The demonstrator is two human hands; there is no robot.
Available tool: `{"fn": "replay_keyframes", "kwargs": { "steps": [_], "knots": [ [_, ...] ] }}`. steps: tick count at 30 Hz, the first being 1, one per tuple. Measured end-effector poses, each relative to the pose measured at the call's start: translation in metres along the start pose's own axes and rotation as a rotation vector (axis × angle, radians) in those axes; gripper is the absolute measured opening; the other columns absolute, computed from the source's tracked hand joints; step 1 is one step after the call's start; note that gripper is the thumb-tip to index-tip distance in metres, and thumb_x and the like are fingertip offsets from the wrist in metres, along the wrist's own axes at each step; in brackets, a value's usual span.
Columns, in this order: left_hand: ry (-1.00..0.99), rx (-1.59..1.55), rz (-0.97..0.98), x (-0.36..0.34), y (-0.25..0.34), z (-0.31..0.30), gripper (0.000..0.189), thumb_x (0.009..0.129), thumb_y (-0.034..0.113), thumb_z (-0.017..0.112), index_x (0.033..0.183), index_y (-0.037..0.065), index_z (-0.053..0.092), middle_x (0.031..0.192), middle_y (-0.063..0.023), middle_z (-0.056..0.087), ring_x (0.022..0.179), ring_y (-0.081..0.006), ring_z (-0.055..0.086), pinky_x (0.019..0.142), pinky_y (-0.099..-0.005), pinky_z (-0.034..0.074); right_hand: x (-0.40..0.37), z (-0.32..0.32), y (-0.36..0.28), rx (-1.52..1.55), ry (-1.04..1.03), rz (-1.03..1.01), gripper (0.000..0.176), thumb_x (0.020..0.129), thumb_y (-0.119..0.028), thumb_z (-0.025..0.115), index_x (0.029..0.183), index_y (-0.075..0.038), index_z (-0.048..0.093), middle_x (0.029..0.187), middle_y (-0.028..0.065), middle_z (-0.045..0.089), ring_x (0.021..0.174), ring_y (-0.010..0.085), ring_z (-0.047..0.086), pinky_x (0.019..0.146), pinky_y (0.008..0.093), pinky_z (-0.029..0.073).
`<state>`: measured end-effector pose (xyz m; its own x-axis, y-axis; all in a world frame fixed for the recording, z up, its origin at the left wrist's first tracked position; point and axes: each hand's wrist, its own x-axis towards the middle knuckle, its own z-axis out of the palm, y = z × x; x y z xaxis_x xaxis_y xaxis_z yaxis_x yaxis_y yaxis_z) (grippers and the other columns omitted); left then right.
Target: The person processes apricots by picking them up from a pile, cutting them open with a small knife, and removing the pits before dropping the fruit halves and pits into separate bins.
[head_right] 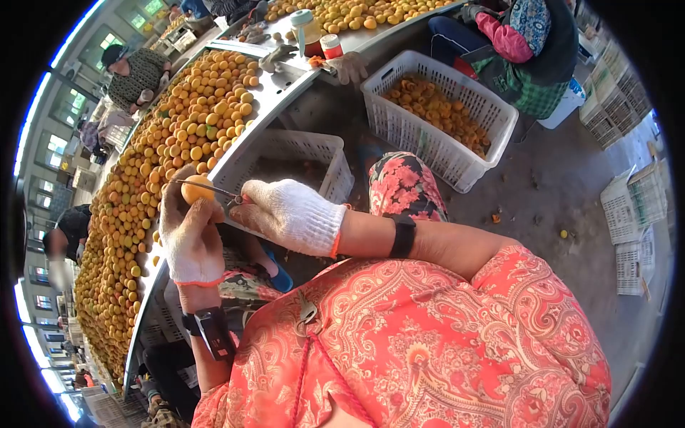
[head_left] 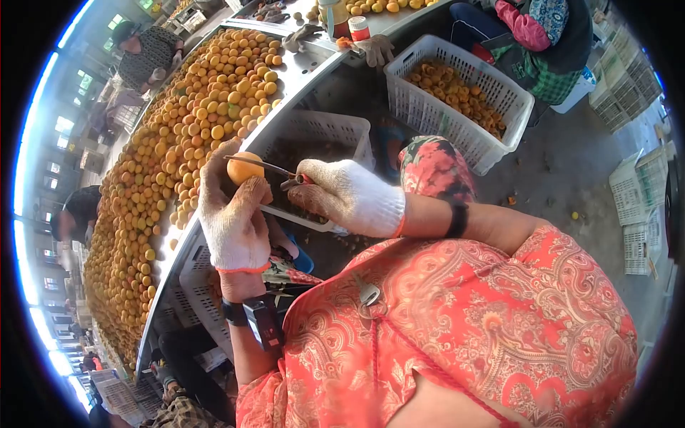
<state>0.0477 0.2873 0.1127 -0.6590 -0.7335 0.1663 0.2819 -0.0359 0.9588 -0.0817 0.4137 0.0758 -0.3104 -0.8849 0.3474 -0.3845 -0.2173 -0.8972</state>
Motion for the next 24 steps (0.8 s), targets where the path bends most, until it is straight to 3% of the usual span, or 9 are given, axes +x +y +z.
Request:
{"fn": "replay_keyframes", "kwargs": {
  "steps": [8, 20, 22, 24],
  "knots": [
    [0.005, 0.026, 0.056, -0.016, 0.009, 0.01, 0.041, 0.081, -0.001, 0.064, 0.121, -0.004, 0.056, 0.099, -0.0074, 0.06, 0.077, -0.0105, 0.055, 0.066, -0.0218, 0.046, -0.009, 0.007, -0.012, -0.038, 0.009, -0.022, 0.028, 0.096, -0.028, 0.062, 0.092, -0.001, 0.055, 0.078, 0.024, 0.063, 0.08, 0.0432, 0.065, 0.062, 0.0467, 0.049],
    [0.052, -0.019, 0.089, -0.022, 0.009, 0.022, 0.042, 0.084, 0.002, 0.068, 0.124, -0.004, 0.056, 0.102, -0.0091, 0.063, 0.081, -0.0137, 0.064, 0.068, -0.0239, 0.053, -0.016, 0.007, -0.022, -0.246, 0.133, -0.064, 0.026, 0.095, -0.027, 0.061, 0.092, -0.002, 0.052, 0.071, 0.0223, 0.062, 0.068, 0.0406, 0.065, 0.056, 0.0469, 0.049],
    [0.063, -0.008, 0.101, -0.021, 0.01, 0.025, 0.041, 0.084, 0.001, 0.067, 0.123, -0.004, 0.056, 0.102, -0.0093, 0.063, 0.082, -0.014, 0.064, 0.068, -0.024, 0.053, -0.018, 0.005, -0.024, -0.321, 0.132, -0.063, 0.023, 0.097, -0.024, 0.061, 0.096, -0.002, 0.052, 0.071, 0.0193, 0.062, 0.069, 0.0365, 0.067, 0.055, 0.041, 0.048],
    [0.014, 0.012, 0.173, -0.021, 0.011, 0.026, 0.04, 0.085, 0.0, 0.067, 0.123, -0.004, 0.056, 0.101, -0.0099, 0.062, 0.082, -0.0151, 0.065, 0.07, -0.0251, 0.054, -0.019, 0.005, -0.025, -0.323, 0.132, -0.054, 0.023, 0.096, -0.024, 0.061, 0.096, -0.002, 0.052, 0.07, 0.019, 0.062, 0.069, 0.037, 0.067, 0.055, 0.0413, 0.048]
  ]
}}
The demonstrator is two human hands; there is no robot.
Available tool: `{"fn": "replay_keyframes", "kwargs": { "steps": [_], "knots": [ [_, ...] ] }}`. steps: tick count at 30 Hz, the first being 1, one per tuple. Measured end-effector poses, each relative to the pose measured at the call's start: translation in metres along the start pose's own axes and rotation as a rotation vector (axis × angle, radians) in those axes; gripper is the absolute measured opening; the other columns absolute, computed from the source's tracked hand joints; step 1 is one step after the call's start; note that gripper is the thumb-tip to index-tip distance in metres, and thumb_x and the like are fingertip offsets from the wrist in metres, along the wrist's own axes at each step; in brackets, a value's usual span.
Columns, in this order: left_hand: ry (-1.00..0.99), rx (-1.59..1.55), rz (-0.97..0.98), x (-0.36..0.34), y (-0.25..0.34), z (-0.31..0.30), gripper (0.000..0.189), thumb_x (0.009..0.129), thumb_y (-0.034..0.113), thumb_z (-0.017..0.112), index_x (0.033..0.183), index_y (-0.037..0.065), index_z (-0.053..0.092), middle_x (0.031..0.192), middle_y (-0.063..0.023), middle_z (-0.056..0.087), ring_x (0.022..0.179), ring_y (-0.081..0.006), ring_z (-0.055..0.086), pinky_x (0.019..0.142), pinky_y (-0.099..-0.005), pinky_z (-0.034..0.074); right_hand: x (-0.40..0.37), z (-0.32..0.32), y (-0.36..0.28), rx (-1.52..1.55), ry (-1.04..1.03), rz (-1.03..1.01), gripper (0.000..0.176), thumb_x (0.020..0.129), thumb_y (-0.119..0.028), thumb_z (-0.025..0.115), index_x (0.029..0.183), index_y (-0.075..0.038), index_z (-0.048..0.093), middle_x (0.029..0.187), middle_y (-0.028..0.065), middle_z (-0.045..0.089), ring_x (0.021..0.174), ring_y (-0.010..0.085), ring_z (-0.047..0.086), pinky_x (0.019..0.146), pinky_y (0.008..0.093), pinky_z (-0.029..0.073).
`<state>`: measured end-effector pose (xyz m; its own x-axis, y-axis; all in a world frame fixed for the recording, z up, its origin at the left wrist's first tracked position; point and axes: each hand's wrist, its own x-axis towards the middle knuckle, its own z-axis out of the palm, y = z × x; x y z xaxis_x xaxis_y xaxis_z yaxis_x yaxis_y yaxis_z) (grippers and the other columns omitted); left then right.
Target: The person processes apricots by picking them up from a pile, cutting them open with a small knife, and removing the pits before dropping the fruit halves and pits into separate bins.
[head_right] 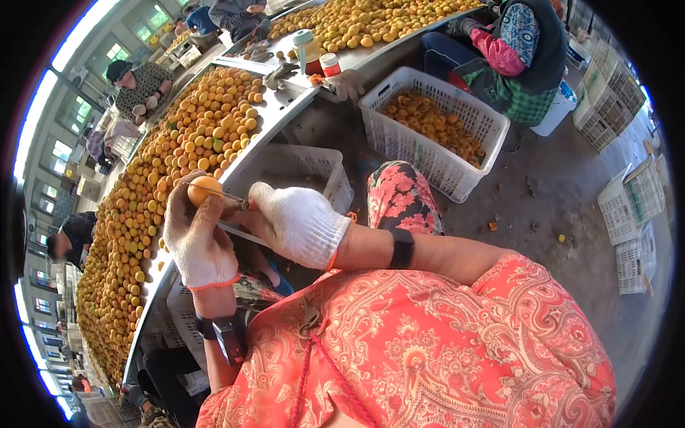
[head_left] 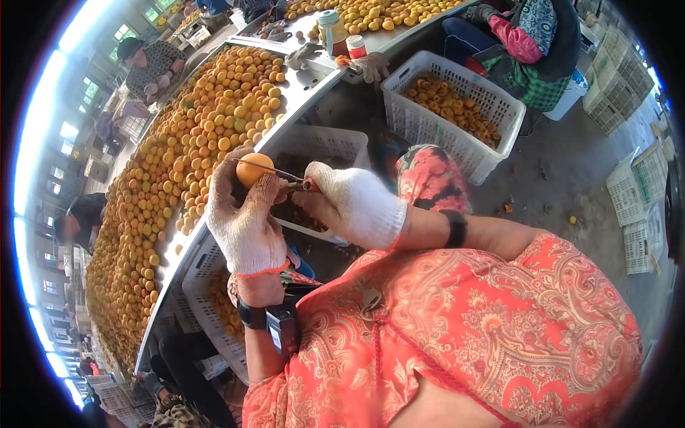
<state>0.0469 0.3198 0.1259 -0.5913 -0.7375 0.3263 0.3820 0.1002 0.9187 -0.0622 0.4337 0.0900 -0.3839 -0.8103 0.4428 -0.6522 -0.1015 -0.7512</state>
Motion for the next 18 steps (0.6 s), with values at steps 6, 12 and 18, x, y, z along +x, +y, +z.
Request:
{"fn": "replay_keyframes", "kwargs": {
  "steps": [6, 12, 18],
  "knots": [
    [-0.009, 0.017, 0.02, 0.0, 0.004, 0.009, 0.039, 0.087, -0.002, 0.063, 0.125, -0.004, 0.054, 0.102, -0.0107, 0.062, 0.085, -0.0168, 0.064, 0.076, -0.0278, 0.055, -0.003, 0.004, 0.003, -0.019, -0.005, 0.035, 0.024, 0.096, -0.026, 0.061, 0.099, -0.003, 0.053, 0.071, 0.0199, 0.063, 0.069, 0.0391, 0.066, 0.056, 0.0442, 0.048],
    [-0.006, -0.427, -0.122, 0.0, -0.027, 0.007, 0.04, 0.096, 0.021, 0.064, 0.128, 0.0, 0.051, 0.111, -0.0133, 0.06, 0.097, -0.0213, 0.061, 0.087, -0.0364, 0.051, 0.002, 0.013, 0.009, -0.131, -0.043, 0.054, 0.027, 0.097, -0.026, 0.058, 0.105, -0.001, 0.051, 0.076, 0.0217, 0.064, 0.07, 0.0408, 0.065, 0.057, 0.047, 0.049],
    [0.068, -0.482, -0.289, 0.0, -0.035, 0.009, 0.035, 0.099, 0.035, 0.059, 0.116, 0.005, 0.056, 0.098, -0.01, 0.065, 0.092, -0.0194, 0.058, 0.082, -0.0366, 0.049, 0.004, 0.015, 0.013, -0.19, 0.001, 0.039, 0.028, 0.096, -0.026, 0.057, 0.105, -0.001, 0.049, 0.074, 0.0205, 0.065, 0.065, 0.0392, 0.065, 0.053, 0.0468, 0.05]
  ]
}}
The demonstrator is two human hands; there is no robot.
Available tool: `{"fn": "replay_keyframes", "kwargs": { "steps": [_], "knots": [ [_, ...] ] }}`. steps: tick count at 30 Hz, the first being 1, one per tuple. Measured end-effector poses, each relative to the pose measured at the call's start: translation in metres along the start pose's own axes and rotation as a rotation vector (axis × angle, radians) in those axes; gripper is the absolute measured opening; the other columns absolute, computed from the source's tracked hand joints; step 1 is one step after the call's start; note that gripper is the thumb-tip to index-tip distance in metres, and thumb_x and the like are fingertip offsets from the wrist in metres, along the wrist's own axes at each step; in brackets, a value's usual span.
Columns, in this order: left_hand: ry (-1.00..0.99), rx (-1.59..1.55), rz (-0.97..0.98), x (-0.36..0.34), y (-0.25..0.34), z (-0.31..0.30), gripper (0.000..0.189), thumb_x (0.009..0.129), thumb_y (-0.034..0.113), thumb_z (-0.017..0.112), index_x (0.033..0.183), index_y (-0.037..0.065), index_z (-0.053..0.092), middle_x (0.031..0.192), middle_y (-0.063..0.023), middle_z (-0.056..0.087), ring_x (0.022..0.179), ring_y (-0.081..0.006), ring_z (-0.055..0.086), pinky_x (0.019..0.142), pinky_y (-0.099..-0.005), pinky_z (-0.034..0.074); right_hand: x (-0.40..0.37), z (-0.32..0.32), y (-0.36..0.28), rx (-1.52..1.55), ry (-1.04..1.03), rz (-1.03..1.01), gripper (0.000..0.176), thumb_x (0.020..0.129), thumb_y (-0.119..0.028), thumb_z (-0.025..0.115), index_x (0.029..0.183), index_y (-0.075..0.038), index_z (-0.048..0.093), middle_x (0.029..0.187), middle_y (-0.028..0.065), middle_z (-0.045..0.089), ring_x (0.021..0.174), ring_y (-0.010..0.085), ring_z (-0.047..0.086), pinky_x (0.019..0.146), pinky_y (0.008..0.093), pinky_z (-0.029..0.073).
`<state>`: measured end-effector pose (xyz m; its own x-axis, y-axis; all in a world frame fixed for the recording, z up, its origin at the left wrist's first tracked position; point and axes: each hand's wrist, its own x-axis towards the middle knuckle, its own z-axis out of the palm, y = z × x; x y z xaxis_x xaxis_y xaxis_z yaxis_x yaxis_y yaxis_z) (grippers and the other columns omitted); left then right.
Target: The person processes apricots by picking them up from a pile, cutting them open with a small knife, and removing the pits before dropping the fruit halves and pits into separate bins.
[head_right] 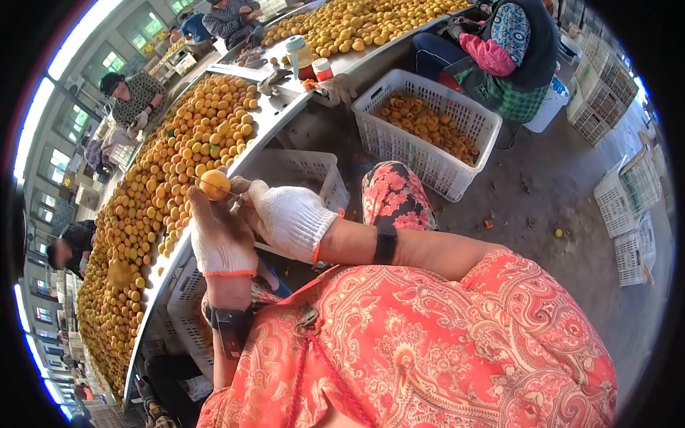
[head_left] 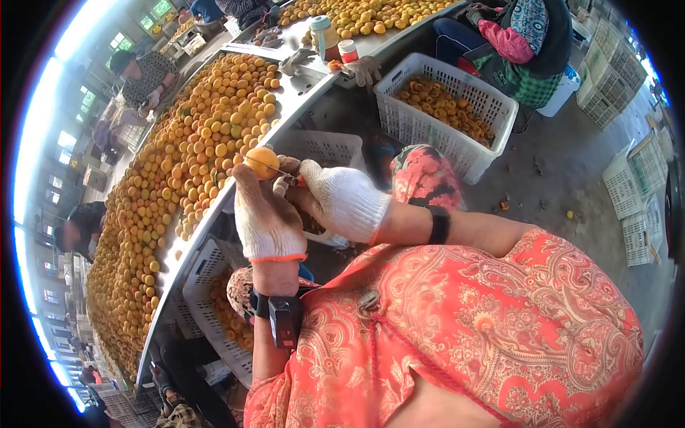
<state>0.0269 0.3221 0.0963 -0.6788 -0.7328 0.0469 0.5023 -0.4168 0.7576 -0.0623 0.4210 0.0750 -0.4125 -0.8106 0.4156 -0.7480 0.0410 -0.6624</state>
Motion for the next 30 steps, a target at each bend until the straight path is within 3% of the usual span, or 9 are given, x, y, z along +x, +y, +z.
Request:
{"fn": "replay_keyframes", "kwargs": {
  "steps": [3, 5, 8, 9, 13, 17, 22, 27, 30],
  "knots": [
    [-0.047, 0.203, 0.012, -0.001, -0.001, -0.011, 0.024, 0.098, 0.023, 0.06, 0.114, 0.005, 0.057, 0.1, -0.0123, 0.067, 0.08, -0.0152, 0.06, 0.064, -0.0239, 0.05, -0.003, 0.005, 0.006, -0.091, 0.001, -0.03, 0.031, 0.095, -0.03, 0.057, 0.1, -0.001, 0.048, 0.065, 0.0185, 0.062, 0.058, 0.0386, 0.064, 0.048, 0.0463, 0.048],
    [-0.013, 0.256, 0.063, 0.008, -0.016, -0.023, 0.034, 0.098, 0.037, 0.06, 0.111, 0.006, 0.059, 0.1, -0.0124, 0.067, 0.074, -0.0186, 0.064, 0.05, -0.026, 0.052, -0.007, 0.013, 0.01, -0.282, 0.112, -0.199, 0.039, 0.094, -0.036, 0.057, 0.1, 0.001, 0.048, 0.059, 0.0155, 0.059, 0.052, 0.035, 0.062, 0.045, 0.0463, 0.046],
    [0.041, 0.063, -0.125, 0.008, -0.019, -0.012, 0.058, 0.086, 0.066, 0.061, 0.106, 0.012, 0.061, 0.094, -0.0067, 0.065, 0.07, -0.0159, 0.062, 0.052, -0.0264, 0.051, 0.002, 0.017, 0.011, -0.173, -0.178, 0.051, 0.022, 0.102, -0.022, 0.045, 0.113, -0.01, 0.059, 0.088, 0.0124, 0.065, 0.064, 0.0276, 0.063, 0.053, 0.0346, 0.051],
    [-0.126, 0.179, -0.077, 0.007, -0.017, -0.022, 0.063, 0.086, 0.069, 0.06, 0.107, 0.01, 0.06, 0.099, -0.0074, 0.064, 0.079, -0.0173, 0.063, 0.064, -0.0289, 0.053, 0.003, 0.025, 0.021, -0.302, -0.163, -0.074, 0.025, 0.102, -0.024, 0.045, 0.112, -0.005, 0.058, 0.084, 0.0124, 0.066, 0.064, 0.0293, 0.064, 0.053, 0.0369, 0.052],
    [-0.125, 0.295, 0.056, -0.011, -0.014, 0.012, 0.065, 0.088, 0.065, 0.061, 0.112, 0.004, 0.058, 0.109, -0.0096, 0.061, 0.1, -0.0204, 0.059, 0.089, -0.0372, 0.049, -0.013, -0.019, -0.005, -0.024, 0.03, 0.042, 0.03, 0.1, -0.027, 0.048, 0.108, 0.0, 0.057, 0.078, 0.0158, 0.065, 0.066, 0.0336, 0.066, 0.056, 0.0402, 0.052],
    [-0.094, 0.419, 0.18, -0.019, -0.024, 0.028, 0.05, 0.095, 0.05, 0.06, 0.115, 0.004, 0.057, 0.109, -0.0088, 0.061, 0.094, -0.0194, 0.061, 0.082, -0.0303, 0.051, -0.023, -0.023, 0.005, 0.018, 0.114, 0.03, 0.029, 0.099, -0.028, 0.05, 0.105, 0.0, 0.057, 0.078, 0.0175, 0.065, 0.069, 0.0353, 0.067, 0.056, 0.0411, 0.052],
    [0.025, 0.226, -0.005, -0.03, -0.035, 0.071, 0.057, 0.093, 0.06, 0.058, 0.103, 0.004, 0.057, 0.087, -0.0019, 0.055, 0.079, -0.0126, 0.058, 0.071, -0.026, 0.052, -0.025, -0.037, 0.009, 0.02, 0.09, 0.066, 0.032, 0.097, -0.029, 0.052, 0.111, -0.001, 0.053, 0.078, 0.0181, 0.066, 0.068, 0.0361, 0.067, 0.057, 0.0452, 0.051],
    [-0.047, 0.246, 0.018, -0.034, -0.03, 0.083, 0.045, 0.096, 0.049, 0.059, 0.103, 0.004, 0.058, 0.089, -0.003, 0.059, 0.077, -0.0123, 0.059, 0.068, -0.0254, 0.051, -0.045, -0.073, -0.001, 0.049, 0.194, 0.021, 0.033, 0.098, -0.031, 0.052, 0.098, 0.002, 0.051, 0.069, 0.0196, 0.064, 0.063, 0.038, 0.067, 0.054, 0.0462, 0.051],
    [-0.126, 0.492, 0.101, -0.028, -0.028, 0.073, 0.044, 0.098, 0.05, 0.055, 0.112, 0.009, 0.057, 0.102, -0.0015, 0.057, 0.09, -0.0133, 0.056, 0.079, -0.0275, 0.049, -0.045, -0.067, 0.008, 0.041, 0.169, 0.045, 0.031, 0.097, -0.032, 0.054, 0.1, -0.002, 0.049, 0.068, 0.0208, 0.063, 0.063, 0.0409, 0.064, 0.054, 0.0497, 0.05]
  ]
}}
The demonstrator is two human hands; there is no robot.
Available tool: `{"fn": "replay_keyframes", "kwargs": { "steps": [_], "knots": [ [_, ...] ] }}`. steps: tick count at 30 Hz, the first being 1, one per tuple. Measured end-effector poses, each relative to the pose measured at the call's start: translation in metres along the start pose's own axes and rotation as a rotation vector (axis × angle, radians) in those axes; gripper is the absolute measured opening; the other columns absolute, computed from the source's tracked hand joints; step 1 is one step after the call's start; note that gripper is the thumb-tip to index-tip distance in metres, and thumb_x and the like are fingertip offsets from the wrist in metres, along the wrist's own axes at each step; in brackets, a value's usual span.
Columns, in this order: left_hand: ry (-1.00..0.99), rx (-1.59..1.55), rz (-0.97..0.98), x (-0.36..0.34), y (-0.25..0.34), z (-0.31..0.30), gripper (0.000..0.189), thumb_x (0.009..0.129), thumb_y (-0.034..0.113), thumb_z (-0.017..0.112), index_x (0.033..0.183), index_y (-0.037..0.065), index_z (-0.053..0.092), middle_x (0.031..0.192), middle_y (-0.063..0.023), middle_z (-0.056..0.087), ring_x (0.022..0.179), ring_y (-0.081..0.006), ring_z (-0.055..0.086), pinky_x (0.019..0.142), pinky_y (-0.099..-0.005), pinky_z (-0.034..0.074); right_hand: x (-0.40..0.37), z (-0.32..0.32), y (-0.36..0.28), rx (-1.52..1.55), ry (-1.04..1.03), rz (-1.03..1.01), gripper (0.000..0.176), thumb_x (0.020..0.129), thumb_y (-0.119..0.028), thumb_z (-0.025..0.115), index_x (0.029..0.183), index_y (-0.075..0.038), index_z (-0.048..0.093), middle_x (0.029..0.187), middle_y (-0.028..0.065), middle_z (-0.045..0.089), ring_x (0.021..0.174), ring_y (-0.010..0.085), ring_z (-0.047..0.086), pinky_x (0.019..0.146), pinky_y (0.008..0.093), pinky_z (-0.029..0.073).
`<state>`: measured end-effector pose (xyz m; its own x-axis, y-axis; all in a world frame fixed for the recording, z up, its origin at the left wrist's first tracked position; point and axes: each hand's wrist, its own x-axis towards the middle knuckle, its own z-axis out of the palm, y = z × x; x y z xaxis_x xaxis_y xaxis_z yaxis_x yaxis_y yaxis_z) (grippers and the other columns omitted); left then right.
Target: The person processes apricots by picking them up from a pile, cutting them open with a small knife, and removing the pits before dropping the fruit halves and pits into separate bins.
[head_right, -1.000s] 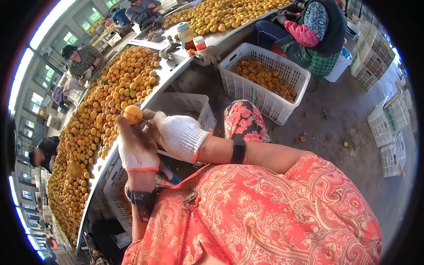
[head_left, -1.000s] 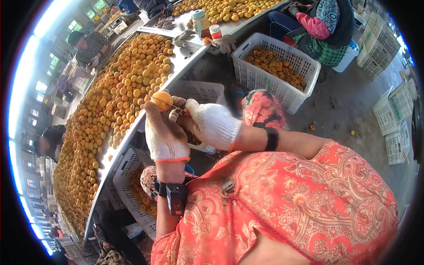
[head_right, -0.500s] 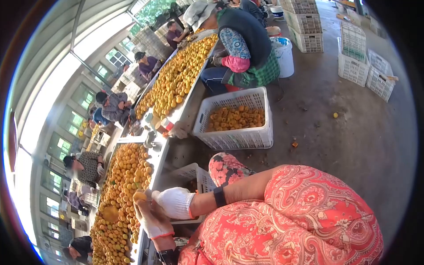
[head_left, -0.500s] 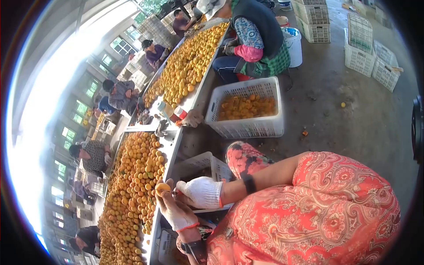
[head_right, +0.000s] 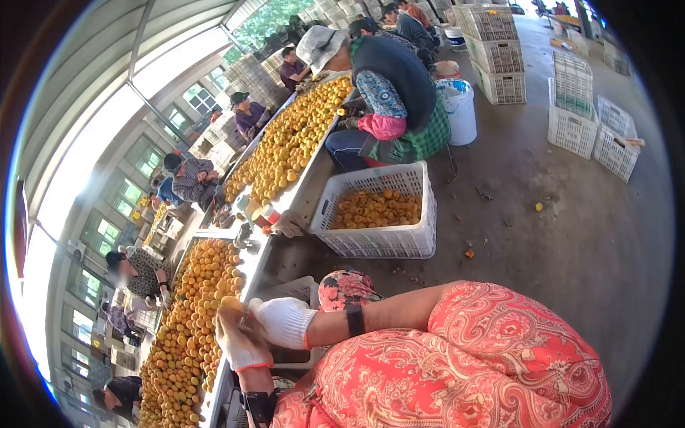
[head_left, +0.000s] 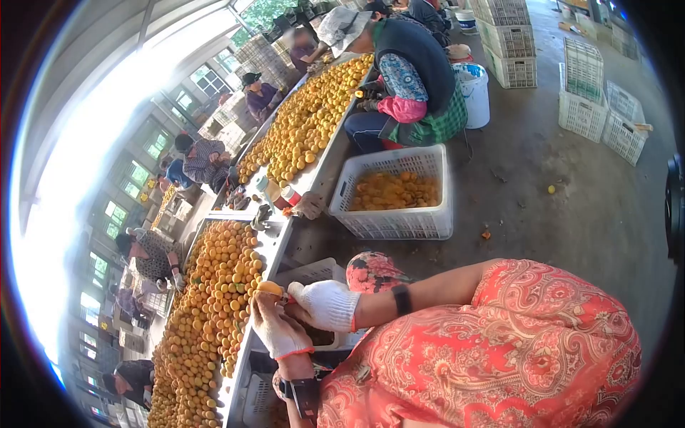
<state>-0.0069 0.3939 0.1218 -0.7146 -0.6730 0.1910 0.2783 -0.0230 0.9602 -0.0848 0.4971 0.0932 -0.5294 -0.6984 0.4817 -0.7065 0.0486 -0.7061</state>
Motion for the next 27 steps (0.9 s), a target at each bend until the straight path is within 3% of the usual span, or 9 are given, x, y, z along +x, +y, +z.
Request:
{"fn": "replay_keyframes", "kwargs": {
  "steps": [1, 3, 8, 10, 12, 15, 19, 21, 27],
  "knots": [
    [0.008, -0.007, 0.005, 0.0, -0.001, 0.002, 0.044, 0.098, 0.05, 0.055, 0.112, 0.009, 0.057, 0.102, -0.0015, 0.057, 0.09, -0.0133, 0.056, 0.079, -0.0275, 0.049, 0.001, 0.003, 0.002, -0.005, -0.007, -0.008, 0.031, 0.097, -0.032, 0.054, 0.1, -0.002, 0.049, 0.068, 0.0208, 0.063, 0.063, 0.0409, 0.064, 0.054, 0.0497, 0.05],
    [0.119, -0.346, -0.16, -0.005, 0.007, 0.019, 0.04, 0.098, 0.047, 0.057, 0.102, 0.008, 0.058, 0.087, -0.0015, 0.059, 0.074, -0.0105, 0.057, 0.059, -0.0203, 0.048, 0.001, 0.004, -0.002, -0.068, 0.003, 0.012, 0.031, 0.097, -0.032, 0.054, 0.101, -0.001, 0.049, 0.068, 0.021, 0.063, 0.064, 0.0409, 0.064, 0.054, 0.0493, 0.049],
    [0.195, -0.516, -0.215, 0.01, -0.004, -0.001, 0.042, 0.097, 0.05, 0.057, 0.103, 0.009, 0.057, 0.086, -0.0026, 0.058, 0.073, -0.0152, 0.056, 0.068, -0.0291, 0.052, 0.002, 0.003, -0.005, -0.015, 0.017, -0.055, 0.029, 0.096, -0.032, 0.057, 0.098, -0.003, 0.051, 0.068, 0.0196, 0.063, 0.064, 0.0393, 0.065, 0.055, 0.0464, 0.05],
    [0.103, -0.555, -0.139, 0.018, -0.013, -0.024, 0.039, 0.098, 0.046, 0.056, 0.105, 0.008, 0.059, 0.09, -0.0042, 0.061, 0.078, -0.018, 0.059, 0.074, -0.0352, 0.053, 0.006, -0.001, -0.012, 0.005, -0.004, -0.071, 0.028, 0.096, -0.031, 0.059, 0.096, -0.004, 0.052, 0.067, 0.0185, 0.062, 0.064, 0.0387, 0.065, 0.054, 0.0448, 0.05],
    [0.086, -0.457, -0.114, 0.011, -0.005, -0.024, 0.037, 0.099, 0.043, 0.056, 0.107, 0.007, 0.06, 0.094, -0.005, 0.063, 0.082, -0.0181, 0.061, 0.075, -0.0343, 0.053, 0.016, -0.008, -0.019, 0.184, 0.211, -0.182, 0.025, 0.094, -0.028, 0.064, 0.098, -0.006, 0.054, 0.067, 0.0173, 0.06, 0.063, 0.038, 0.065, 0.055, 0.043, 0.049],
    [-0.049, -0.263, -0.094, 0.003, -0.006, -0.028, 0.036, 0.1, 0.035, 0.056, 0.117, 0.004, 0.06, 0.102, -0.0061, 0.066, 0.083, -0.0165, 0.066, 0.068, -0.0279, 0.053, 0.033, -0.004, -0.022, 0.146, 0.297, -0.154, 0.027, 0.094, -0.03, 0.065, 0.102, -0.006, 0.056, 0.07, 0.0182, 0.06, 0.072, 0.0397, 0.065, 0.06, 0.0432, 0.049],
    [-0.009, -0.282, -0.065, -0.004, -0.004, -0.035, 0.028, 0.099, 0.022, 0.057, 0.123, 0.007, 0.059, 0.094, -0.0003, 0.065, 0.07, -0.0086, 0.06, 0.056, -0.0204, 0.045, 0.047, 0.015, -0.024, 0.127, 0.239, -0.192, 0.032, 0.094, -0.036, 0.065, 0.1, -0.005, 0.057, 0.073, 0.0202, 0.061, 0.076, 0.0423, 0.064, 0.062, 0.0439, 0.048],
    [-0.073, -0.262, -0.063, -0.003, -0.01, -0.051, 0.028, 0.1, 0.022, 0.057, 0.124, 0.009, 0.059, 0.087, 0.0015, 0.061, 0.059, -0.006, 0.052, 0.05, -0.0196, 0.04, 0.052, 0.018, -0.035, 0.159, 0.064, -0.024, 0.035, 0.092, -0.039, 0.065, 0.098, -0.005, 0.057, 0.076, 0.0221, 0.061, 0.077, 0.0442, 0.063, 0.062, 0.0449, 0.048],
    [0.08, -0.498, -0.25, 0.001, -0.006, -0.071, 0.021, 0.1, 0.035, 0.055, 0.102, 0.015, 0.06, 0.07, 0.0062, 0.053, 0.048, -0.0065, 0.042, 0.044, -0.0222, 0.029, 0.069, 0.057, -0.051, 0.071, 0.015, -0.058, 0.033, 0.092, -0.036, 0.065, 0.089, -0.005, 0.057, 0.072, 0.0228, 0.058, 0.072, 0.0454, 0.059, 0.059, 0.0442, 0.047]
  ]
}}
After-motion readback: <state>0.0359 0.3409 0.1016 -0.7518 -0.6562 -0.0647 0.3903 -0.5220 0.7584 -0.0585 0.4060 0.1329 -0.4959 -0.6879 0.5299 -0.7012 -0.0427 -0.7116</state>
